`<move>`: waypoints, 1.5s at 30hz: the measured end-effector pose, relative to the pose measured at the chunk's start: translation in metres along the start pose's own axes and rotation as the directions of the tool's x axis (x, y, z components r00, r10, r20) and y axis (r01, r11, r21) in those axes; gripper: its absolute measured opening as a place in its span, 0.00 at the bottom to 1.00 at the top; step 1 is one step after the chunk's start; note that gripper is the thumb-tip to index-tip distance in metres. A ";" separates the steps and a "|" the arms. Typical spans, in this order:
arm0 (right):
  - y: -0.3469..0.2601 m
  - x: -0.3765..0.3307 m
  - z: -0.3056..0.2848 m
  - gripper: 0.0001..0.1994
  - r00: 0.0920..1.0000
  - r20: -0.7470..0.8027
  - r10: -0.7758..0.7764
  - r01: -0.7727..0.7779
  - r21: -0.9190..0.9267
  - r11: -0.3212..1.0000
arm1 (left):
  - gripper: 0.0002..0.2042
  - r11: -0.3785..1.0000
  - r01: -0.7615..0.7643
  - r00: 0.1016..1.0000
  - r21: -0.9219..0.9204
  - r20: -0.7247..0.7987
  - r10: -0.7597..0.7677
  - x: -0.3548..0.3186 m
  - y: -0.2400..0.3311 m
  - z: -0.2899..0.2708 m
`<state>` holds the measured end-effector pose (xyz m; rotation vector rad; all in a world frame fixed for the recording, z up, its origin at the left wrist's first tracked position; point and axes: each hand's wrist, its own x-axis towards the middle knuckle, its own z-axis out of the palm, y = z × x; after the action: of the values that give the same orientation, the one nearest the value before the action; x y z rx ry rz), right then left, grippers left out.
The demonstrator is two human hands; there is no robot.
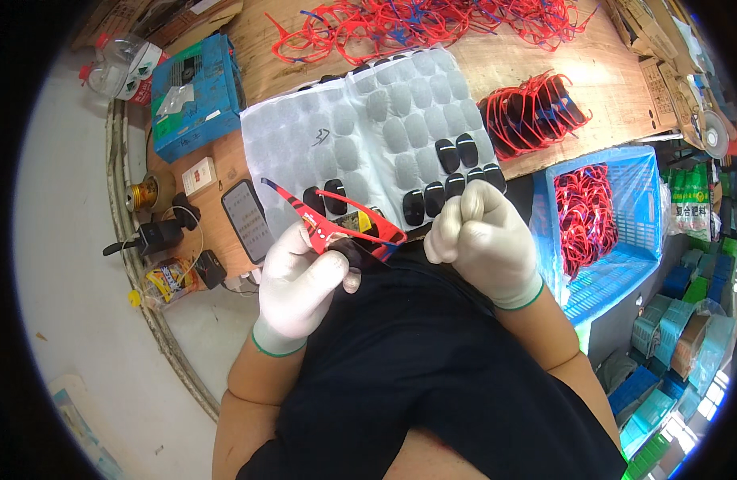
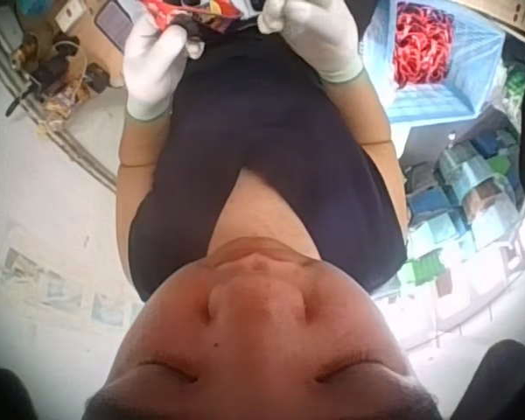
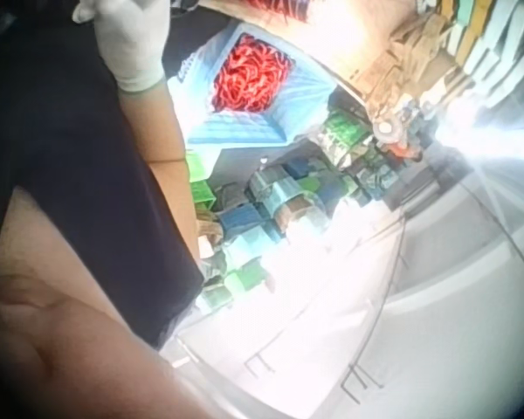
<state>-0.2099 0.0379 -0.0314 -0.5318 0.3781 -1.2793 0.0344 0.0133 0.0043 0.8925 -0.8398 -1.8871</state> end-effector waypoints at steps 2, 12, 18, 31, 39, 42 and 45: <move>-0.006 -0.001 0.011 0.14 0.998 -0.062 -0.008 -0.020 -0.431 0.902 | 0.14 0.998 0.035 0.999 0.049 0.024 -0.036 -0.003 -0.002 0.001; -0.002 0.008 0.043 0.07 0.960 0.151 0.234 -0.045 -0.746 0.665 | 0.11 0.982 0.181 0.953 0.050 0.238 -0.188 0.003 0.010 -0.007; -0.008 0.014 0.046 0.07 0.956 0.075 0.284 -0.085 -0.855 0.511 | 0.15 0.979 0.180 0.978 -0.098 0.127 -0.167 0.007 0.000 -0.003; 0.001 0.005 0.055 0.04 0.995 0.099 -0.034 0.104 -0.954 0.281 | 0.11 0.977 0.210 0.972 -0.028 0.111 -0.206 0.009 -0.005 0.003; -0.002 0.012 0.058 0.08 0.976 0.217 -0.028 0.217 -0.976 0.031 | 0.16 0.982 0.187 0.982 0.013 -0.001 -0.187 0.006 -0.012 0.011; -0.003 0.012 0.062 0.08 0.992 0.106 0.066 0.097 -0.986 0.134 | 0.11 0.989 0.131 0.990 0.061 0.040 -0.134 0.003 -0.007 0.009; -0.002 0.009 0.064 0.09 0.996 0.083 0.032 0.079 -0.990 0.117 | 0.06 0.995 0.013 0.997 0.102 0.077 -0.021 -0.002 -0.007 0.014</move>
<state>-0.1741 0.0389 0.0220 -1.7954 1.2236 -0.8206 0.0201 0.0205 0.0065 0.8950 -0.9855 -1.9185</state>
